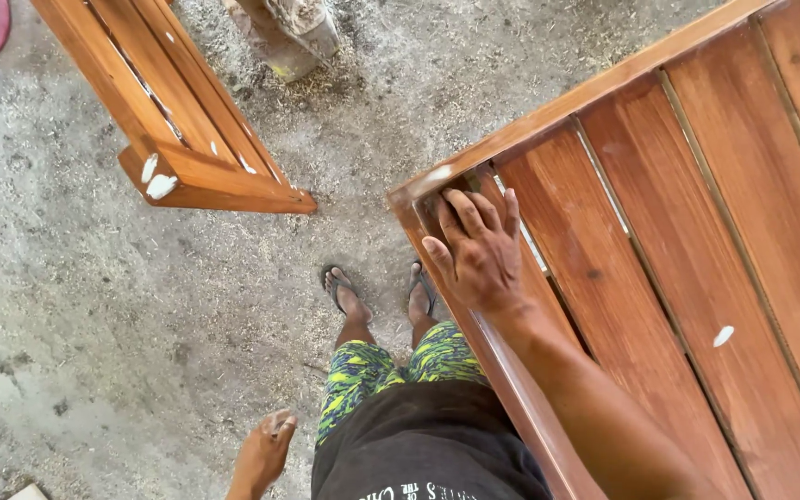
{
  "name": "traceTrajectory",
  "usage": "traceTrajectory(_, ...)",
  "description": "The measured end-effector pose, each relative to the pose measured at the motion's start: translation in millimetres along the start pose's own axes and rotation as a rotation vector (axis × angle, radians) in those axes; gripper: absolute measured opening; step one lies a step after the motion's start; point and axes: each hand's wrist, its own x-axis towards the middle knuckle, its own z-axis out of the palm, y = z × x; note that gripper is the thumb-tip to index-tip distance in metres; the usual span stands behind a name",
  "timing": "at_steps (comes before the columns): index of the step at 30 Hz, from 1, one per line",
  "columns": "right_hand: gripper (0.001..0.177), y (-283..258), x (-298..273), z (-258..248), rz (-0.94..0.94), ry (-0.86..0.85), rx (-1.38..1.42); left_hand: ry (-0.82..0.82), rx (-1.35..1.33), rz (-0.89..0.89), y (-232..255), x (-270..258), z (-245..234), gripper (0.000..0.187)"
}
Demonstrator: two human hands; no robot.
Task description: Sanding the surface of a wooden table using a piece of sandpaper.
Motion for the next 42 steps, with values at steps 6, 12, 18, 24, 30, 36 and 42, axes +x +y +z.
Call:
traceTrajectory(6,0.059,25.2,-3.1,-2.9,0.023,-0.05,-0.078,0.006,-0.019,0.015,-13.4,-3.1,2.8,0.058)
traceTrajectory(12,0.066,18.2,4.5,6.9,0.0,-0.056,-0.065,0.021,-0.047,0.02,-25.5,9.4,13.3,0.057)
traceTrajectory(18,0.073,7.7,4.2,4.2,0.06,-0.036,-0.026,0.038,-0.045,0.035,-22.7,4.0,7.8,0.056)
traceTrajectory(24,0.066,34.5,-1.1,-5.5,0.037,-0.027,-0.065,-0.002,-0.06,-0.009,-14.1,1.0,-4.9,0.055)
traceTrajectory(30,0.046,19.0,-0.5,3.7,-0.001,0.017,-0.097,0.002,-0.05,0.034,-13.0,-7.1,-4.2,0.056)
traceTrajectory(36,0.044,11.7,-6.2,-3.7,-0.011,0.051,-0.046,-0.005,-0.064,0.036,-23.6,-3.6,8.5,0.058)
traceTrajectory(42,0.062,12.7,-101.0,-44.7,0.025,-0.092,-0.036,0.111,-0.113,0.098,-53.8,18.9,25.8,0.053)
